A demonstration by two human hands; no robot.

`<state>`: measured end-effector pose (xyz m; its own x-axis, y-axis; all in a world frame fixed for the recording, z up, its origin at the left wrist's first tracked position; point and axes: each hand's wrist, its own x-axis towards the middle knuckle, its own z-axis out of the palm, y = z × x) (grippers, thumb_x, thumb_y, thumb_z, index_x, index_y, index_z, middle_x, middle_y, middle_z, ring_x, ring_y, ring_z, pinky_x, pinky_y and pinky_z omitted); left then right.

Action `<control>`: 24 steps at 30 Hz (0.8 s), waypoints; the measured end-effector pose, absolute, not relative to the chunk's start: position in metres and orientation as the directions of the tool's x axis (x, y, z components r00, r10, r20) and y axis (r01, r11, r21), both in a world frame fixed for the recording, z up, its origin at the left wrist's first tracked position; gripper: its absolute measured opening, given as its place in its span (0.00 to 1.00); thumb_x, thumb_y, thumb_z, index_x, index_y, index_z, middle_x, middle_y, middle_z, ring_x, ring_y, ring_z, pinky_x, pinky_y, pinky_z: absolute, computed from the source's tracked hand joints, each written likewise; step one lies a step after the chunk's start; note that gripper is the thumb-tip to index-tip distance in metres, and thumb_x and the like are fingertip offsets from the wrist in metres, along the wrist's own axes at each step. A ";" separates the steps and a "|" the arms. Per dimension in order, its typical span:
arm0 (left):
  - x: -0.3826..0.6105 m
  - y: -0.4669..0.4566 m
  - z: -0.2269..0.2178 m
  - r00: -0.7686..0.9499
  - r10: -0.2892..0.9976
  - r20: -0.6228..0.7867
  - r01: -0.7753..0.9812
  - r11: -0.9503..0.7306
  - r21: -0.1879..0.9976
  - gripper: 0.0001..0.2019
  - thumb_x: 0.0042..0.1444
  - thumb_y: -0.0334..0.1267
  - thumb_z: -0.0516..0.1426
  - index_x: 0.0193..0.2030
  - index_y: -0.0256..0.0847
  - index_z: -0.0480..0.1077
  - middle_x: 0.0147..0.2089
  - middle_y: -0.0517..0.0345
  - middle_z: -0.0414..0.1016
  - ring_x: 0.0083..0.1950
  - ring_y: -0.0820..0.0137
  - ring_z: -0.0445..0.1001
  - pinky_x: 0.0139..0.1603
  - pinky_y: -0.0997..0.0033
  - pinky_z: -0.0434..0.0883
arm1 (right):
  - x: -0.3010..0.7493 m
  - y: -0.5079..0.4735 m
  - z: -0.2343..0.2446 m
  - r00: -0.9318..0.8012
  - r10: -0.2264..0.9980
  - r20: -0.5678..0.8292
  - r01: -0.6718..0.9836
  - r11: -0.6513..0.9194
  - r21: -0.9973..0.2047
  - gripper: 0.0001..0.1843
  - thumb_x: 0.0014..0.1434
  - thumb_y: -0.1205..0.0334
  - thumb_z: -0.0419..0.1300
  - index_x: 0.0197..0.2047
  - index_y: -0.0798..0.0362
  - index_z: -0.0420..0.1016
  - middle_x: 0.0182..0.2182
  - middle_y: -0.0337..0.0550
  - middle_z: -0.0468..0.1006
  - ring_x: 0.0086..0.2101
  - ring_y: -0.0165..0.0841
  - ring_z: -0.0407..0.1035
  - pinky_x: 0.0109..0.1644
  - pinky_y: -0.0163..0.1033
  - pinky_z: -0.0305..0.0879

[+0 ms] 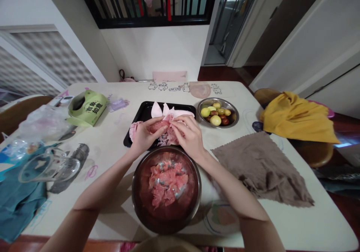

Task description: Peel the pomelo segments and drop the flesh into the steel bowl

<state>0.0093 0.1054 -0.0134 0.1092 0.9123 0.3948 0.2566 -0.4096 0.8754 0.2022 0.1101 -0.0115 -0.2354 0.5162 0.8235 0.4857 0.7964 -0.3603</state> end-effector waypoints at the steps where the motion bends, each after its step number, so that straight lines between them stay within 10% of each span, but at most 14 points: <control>1: 0.009 0.103 -0.012 0.108 0.908 0.404 0.304 -0.417 0.857 0.18 0.60 0.43 0.65 0.55 0.39 0.78 0.55 0.48 0.83 0.56 0.60 0.82 0.62 0.58 0.76 | 0.202 0.110 -0.011 -0.234 0.502 0.832 0.496 0.798 -0.342 0.15 0.66 0.70 0.61 0.53 0.47 0.80 0.43 0.46 0.80 0.46 0.39 0.74 0.51 0.50 0.74; 24: 0.016 0.080 -0.008 0.313 0.712 0.629 0.682 -0.629 0.373 0.11 0.66 0.34 0.58 0.51 0.42 0.80 0.43 0.52 0.86 0.41 0.63 0.83 0.48 0.61 0.78 | 0.202 0.100 -0.019 -0.469 0.226 0.854 0.754 0.606 0.254 0.07 0.66 0.68 0.62 0.44 0.47 0.79 0.40 0.37 0.85 0.46 0.34 0.75 0.56 0.45 0.60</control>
